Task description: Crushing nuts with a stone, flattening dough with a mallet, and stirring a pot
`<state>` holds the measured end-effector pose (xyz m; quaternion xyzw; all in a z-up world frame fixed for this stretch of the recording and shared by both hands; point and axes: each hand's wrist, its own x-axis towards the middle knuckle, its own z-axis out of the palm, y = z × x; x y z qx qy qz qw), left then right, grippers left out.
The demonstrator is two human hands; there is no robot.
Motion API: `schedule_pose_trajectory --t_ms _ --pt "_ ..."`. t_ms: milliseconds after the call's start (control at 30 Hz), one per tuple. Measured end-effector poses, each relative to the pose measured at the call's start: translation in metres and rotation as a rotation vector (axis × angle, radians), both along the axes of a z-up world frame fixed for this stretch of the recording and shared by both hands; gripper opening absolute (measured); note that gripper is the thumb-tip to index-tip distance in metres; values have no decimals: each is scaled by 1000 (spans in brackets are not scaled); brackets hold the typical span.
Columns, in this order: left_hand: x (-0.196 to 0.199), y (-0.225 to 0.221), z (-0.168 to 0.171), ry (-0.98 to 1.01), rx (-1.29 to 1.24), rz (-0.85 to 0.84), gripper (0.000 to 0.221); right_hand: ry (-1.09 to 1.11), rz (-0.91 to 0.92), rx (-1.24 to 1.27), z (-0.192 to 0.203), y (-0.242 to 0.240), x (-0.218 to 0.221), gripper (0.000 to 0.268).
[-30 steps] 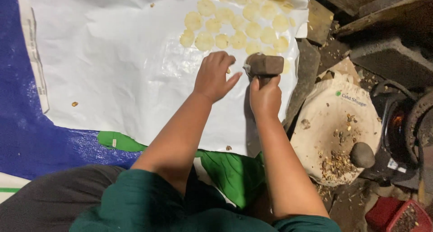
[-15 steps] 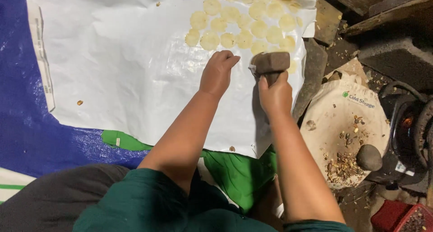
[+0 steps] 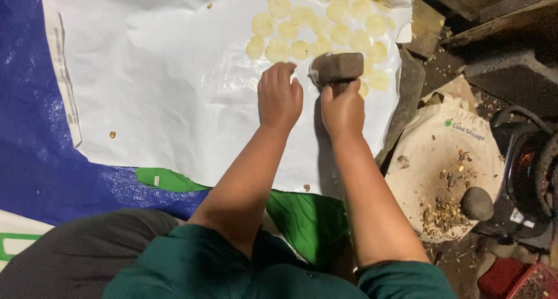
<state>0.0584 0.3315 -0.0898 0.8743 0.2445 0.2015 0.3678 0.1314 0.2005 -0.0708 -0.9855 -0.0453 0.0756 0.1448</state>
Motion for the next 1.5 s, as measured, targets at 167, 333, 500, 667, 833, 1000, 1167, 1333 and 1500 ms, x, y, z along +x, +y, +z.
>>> schedule_pose_trajectory --t_ms 167,333,500,667,833,1000,1167,1333,1500 --pt "-24 -8 -29 -88 124 -156 10 133 125 -116 31 -2 28 60" --pt "-33 -5 -24 -46 126 -120 12 58 183 -20 67 6 19 49" --pt "-18 -4 -26 -169 -10 -174 9 121 71 -64 32 0 -13 63" --pt "-13 -7 -38 -130 62 -140 9 136 66 -9 43 -13 -10 58" --pt "12 -6 -38 -205 33 -163 7 141 56 127 55 -21 8 55" --pt "39 -13 -39 -250 -121 -336 34 -346 278 470 136 -9 1 24" --pt "46 -23 -34 -169 -30 -234 45 -576 346 540 124 -4 0 22" --pt "-2 -14 -10 -65 44 2 22 -74 56 -56 3 -11 -8 67" --pt "-21 -18 -19 -32 223 -156 9 47 95 -62 10 -13 -10 65"
